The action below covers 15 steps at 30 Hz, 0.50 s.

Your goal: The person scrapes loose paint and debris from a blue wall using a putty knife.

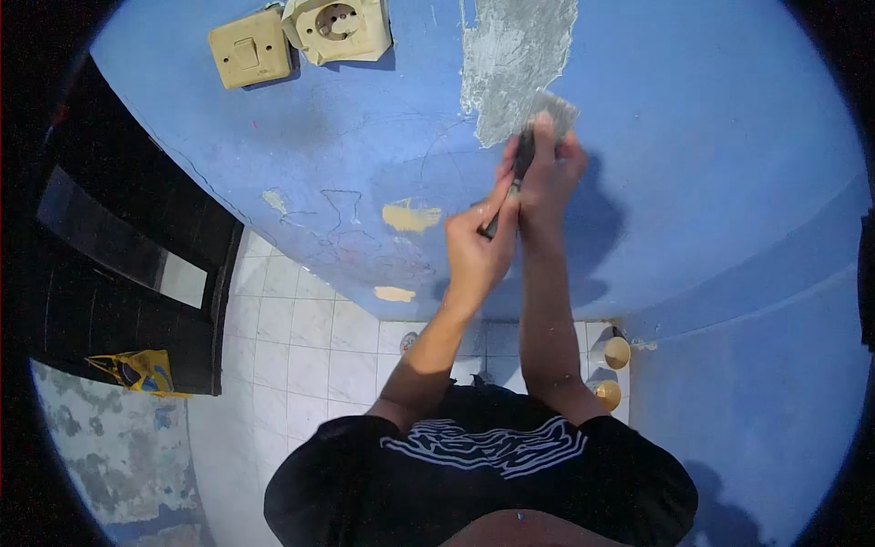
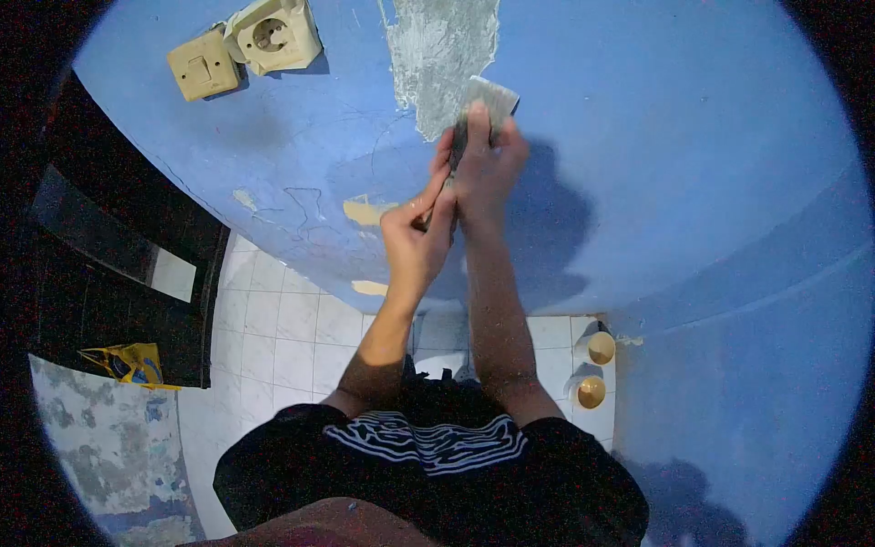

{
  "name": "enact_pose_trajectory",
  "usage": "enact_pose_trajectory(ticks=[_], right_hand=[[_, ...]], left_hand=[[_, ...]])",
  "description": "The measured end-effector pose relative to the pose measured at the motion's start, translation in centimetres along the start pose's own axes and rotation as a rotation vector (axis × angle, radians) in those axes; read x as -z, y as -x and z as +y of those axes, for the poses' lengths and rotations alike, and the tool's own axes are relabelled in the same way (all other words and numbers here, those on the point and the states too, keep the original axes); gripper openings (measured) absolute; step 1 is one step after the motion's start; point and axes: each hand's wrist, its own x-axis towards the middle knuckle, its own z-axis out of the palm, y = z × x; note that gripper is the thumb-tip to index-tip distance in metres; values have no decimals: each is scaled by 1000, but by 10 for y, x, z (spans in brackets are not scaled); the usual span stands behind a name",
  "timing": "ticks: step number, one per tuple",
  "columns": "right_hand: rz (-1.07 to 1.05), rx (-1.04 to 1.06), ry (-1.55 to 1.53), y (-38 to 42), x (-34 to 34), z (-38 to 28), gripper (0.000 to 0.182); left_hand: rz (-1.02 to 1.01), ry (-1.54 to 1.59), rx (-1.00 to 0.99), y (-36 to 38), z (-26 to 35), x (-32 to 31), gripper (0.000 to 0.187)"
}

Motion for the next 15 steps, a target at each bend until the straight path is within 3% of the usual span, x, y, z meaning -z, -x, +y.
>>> enact_pose_trajectory(ticks=[8,15], right_hand=[[16,-83,48,23,15,27,29],[25,-130,58,34,9,38,29]], left_hand=[[-48,163,281,28,-11,11,31],[-12,103,353,39,-15,26,33]])
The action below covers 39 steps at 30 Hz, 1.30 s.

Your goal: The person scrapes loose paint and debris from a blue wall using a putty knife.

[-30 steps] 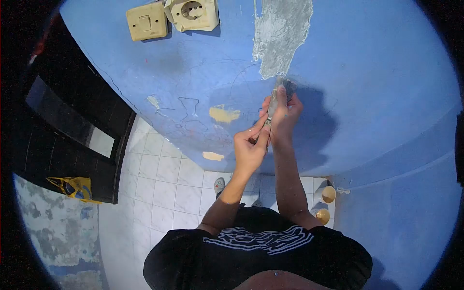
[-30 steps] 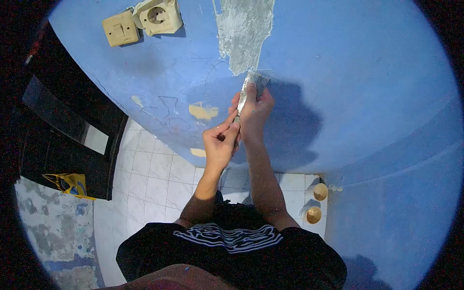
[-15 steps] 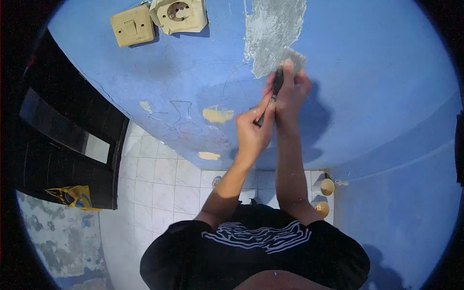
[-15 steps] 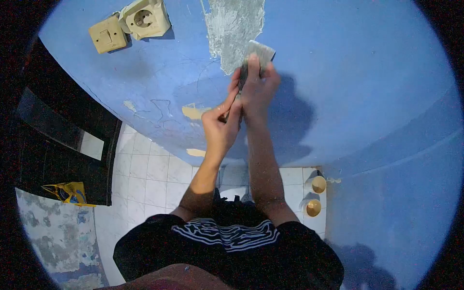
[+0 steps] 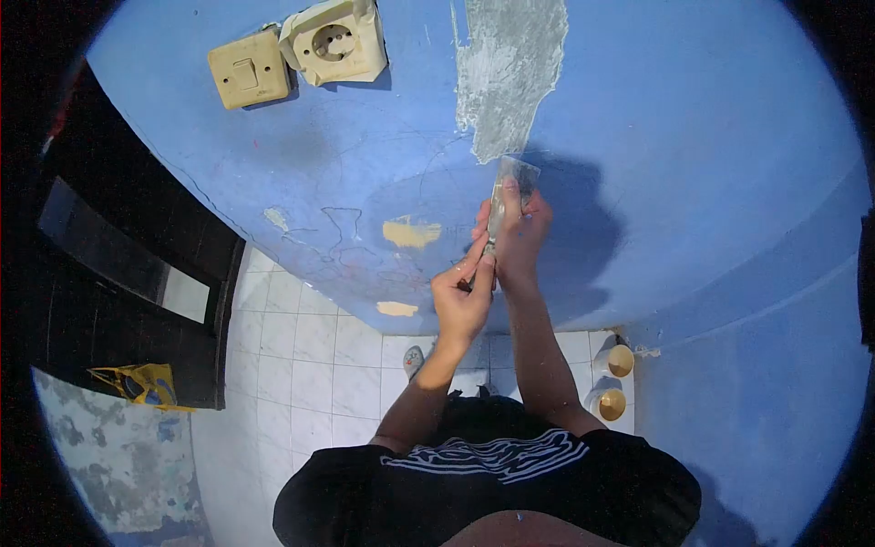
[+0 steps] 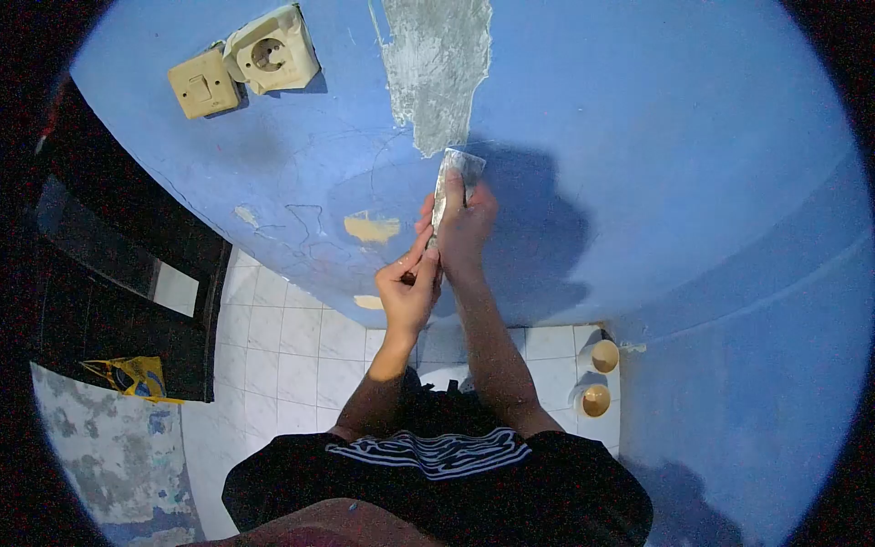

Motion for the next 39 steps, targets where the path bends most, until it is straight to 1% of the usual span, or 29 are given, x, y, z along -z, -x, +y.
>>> enact_pose_trajectory(ticks=[2,6,8,9,11,13,15,17,18,20,27,29,33,35,37,39], right_hand=[[-8,12,1,-2,-1,2,28],[-4,15,-28,-6,-5,-8,29],[-11,32,-29,-10,-8,-20,29],[-2,72,-41,-15,-10,-27,30],[9,122,-61,-19,-12,-31,30],[29,23,-50,-15,-8,-28,32],[32,-1,-33,-6,-1,-15,32],[28,-27,-17,-3,1,-5,33],[25,-29,-18,-2,1,-1,32],[22,-37,-19,0,2,2,32],[-3,-18,-17,-2,4,0,31],[-1,-38,-26,-1,3,1,31],[-15,-42,-42,3,0,-5,32],[-36,-30,-24,4,-1,-9,32],[11,-86,-60,5,-4,-8,32],[9,-77,-67,5,-4,-6,32]], left_hand=[[-7,16,42,-1,0,0,32],[-42,29,46,-9,12,0,32],[-67,0,-2,-20,18,-3,32],[-66,-1,8,-20,23,-5,32],[-105,46,-35,-27,34,-9,32],[-98,44,-47,-24,25,-8,32],[-88,48,-53,-12,14,-5,31],[-75,42,60,-4,7,1,32],[-75,41,60,-4,6,1,32],[-37,-61,-39,-2,4,3,31],[-20,-39,-45,1,1,-2,31],[-8,-129,-80,0,-2,-1,31],[-3,-140,-97,3,7,1,32],[-3,-52,0,6,11,4,32],[-11,-44,20,3,16,6,32],[-12,-34,44,3,15,7,32]])
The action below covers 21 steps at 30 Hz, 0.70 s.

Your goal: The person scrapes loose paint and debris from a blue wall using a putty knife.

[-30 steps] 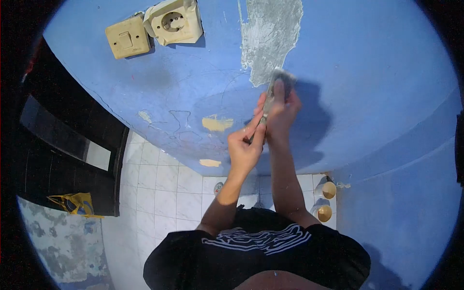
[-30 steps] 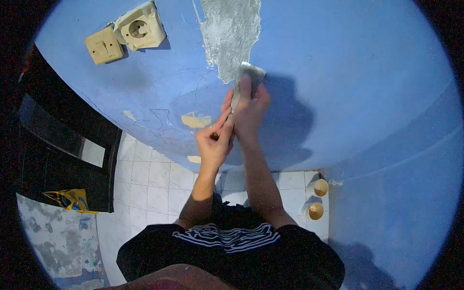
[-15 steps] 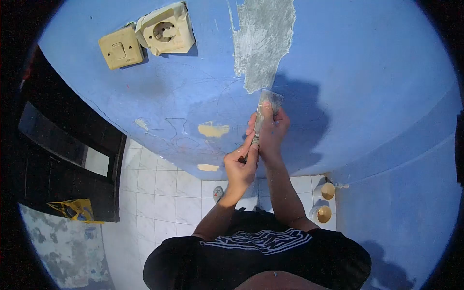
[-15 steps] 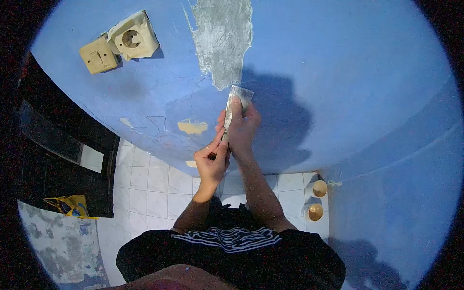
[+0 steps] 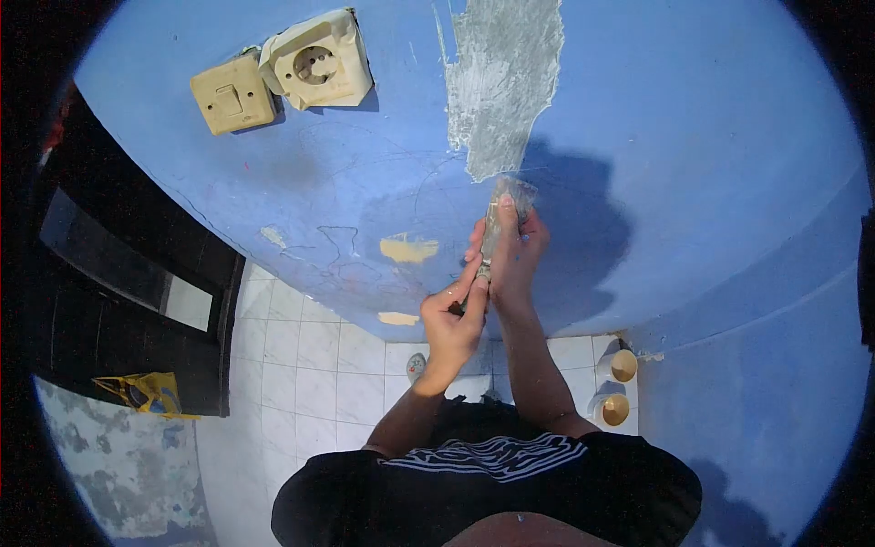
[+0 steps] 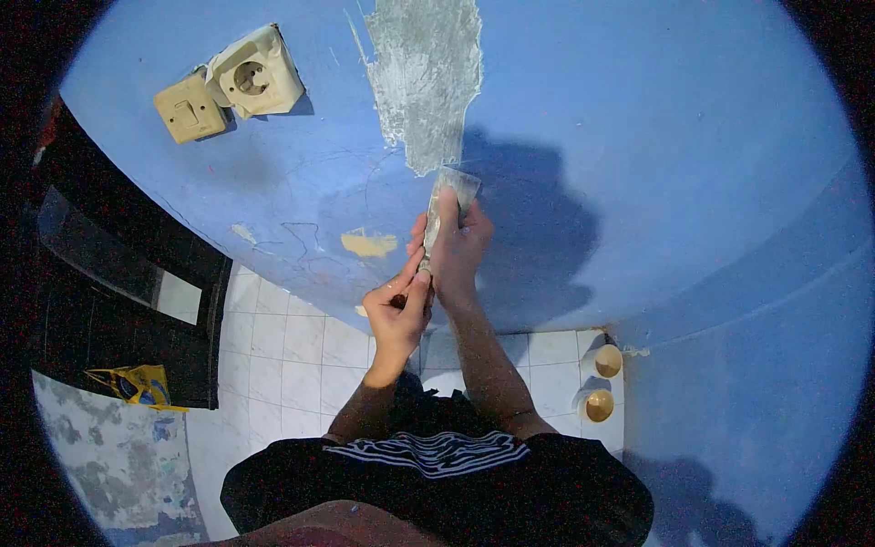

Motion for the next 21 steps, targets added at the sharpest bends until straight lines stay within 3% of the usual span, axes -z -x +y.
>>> enact_pose_trajectory(ticks=[6,8,12,21], right_hand=[[-1,27,-7,-3,-3,0,32],[14,15,-42,-3,-3,0,32],[11,19,6,-4,-1,2,35],[50,43,-79,-4,-8,9,34]], left_hand=[[-28,-6,-62,-6,-1,2,32],[-59,-31,52,-5,6,4,32],[-47,-4,55,-8,6,2,32],[-41,-273,-132,-17,0,4,30]])
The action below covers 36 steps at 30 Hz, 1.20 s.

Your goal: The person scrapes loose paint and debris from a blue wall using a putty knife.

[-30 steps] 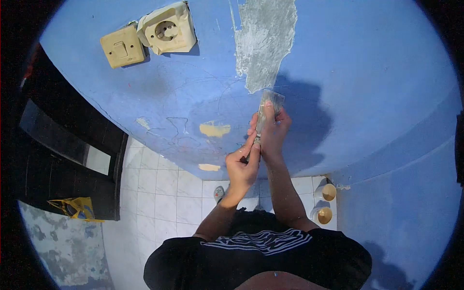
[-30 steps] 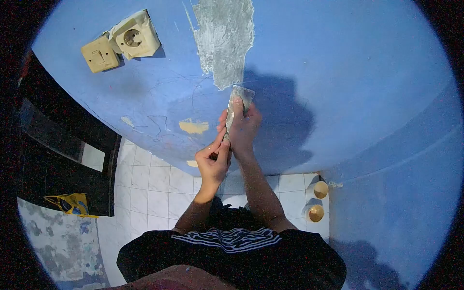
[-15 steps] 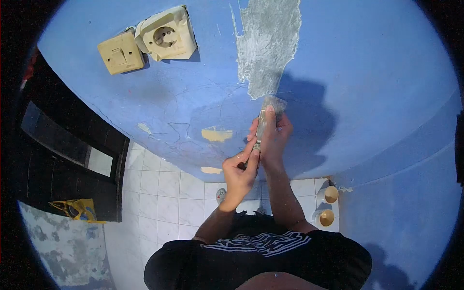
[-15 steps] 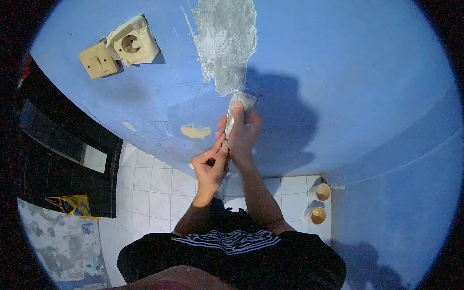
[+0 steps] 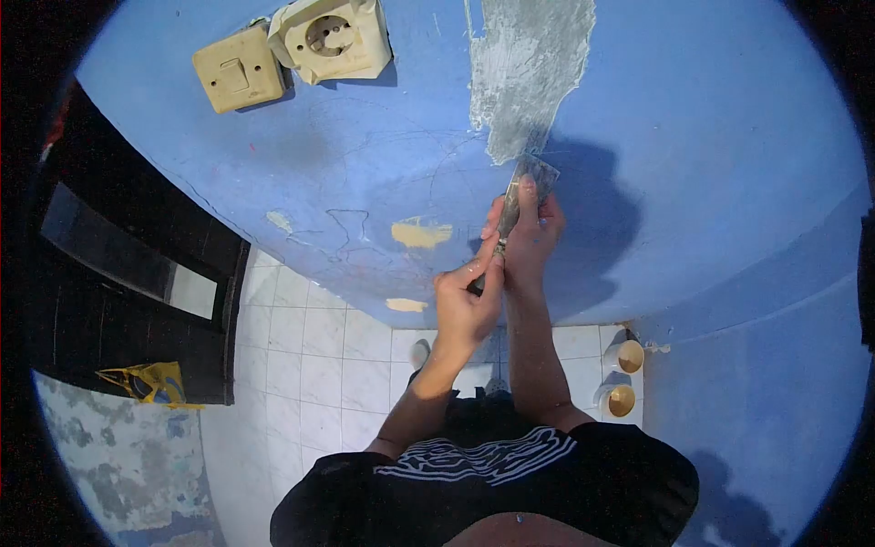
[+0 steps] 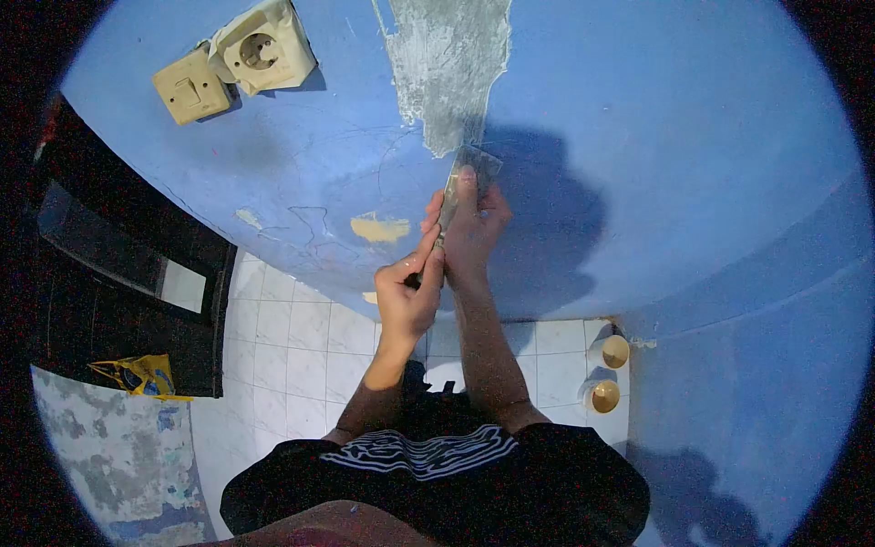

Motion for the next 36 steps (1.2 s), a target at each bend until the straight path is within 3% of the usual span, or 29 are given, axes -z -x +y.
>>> enact_pose_trajectory(ticks=[2,5,8,15,18,20,22,24,26,30,33,35,36], right_hand=[[33,0,-34,-4,-5,-4,35],[34,22,-114,-4,-2,-11,33],[63,-9,-56,2,-11,-6,34],[66,-33,-85,5,-8,10,34],[53,3,-80,4,-12,4,34],[72,8,-77,-1,-9,-1,35],[32,109,-60,-10,-1,-7,36],[45,73,-28,0,-1,4,37],[56,43,-5,-2,-2,6,38],[48,11,-42,-8,0,-9,38],[18,44,5,-4,2,-6,37],[0,58,39,-3,3,-5,36],[-2,46,48,-5,4,-8,37]], left_hand=[[22,-28,-145,-8,4,2,30],[-84,-17,-30,-13,23,9,29],[-21,9,-115,-7,4,14,29],[-66,10,-32,-1,-4,21,30],[-52,92,-89,-9,-4,18,30],[-59,-43,-224,-17,4,14,30],[-56,-44,-247,-17,8,12,32],[-48,-36,-279,-14,7,8,33],[-54,23,-83,-7,-2,14,33],[-9,52,-225,-11,6,-1,32],[-6,-28,-119,-1,1,-4,32],[15,195,87,5,-2,-5,31],[24,195,84,3,0,-7,31]])
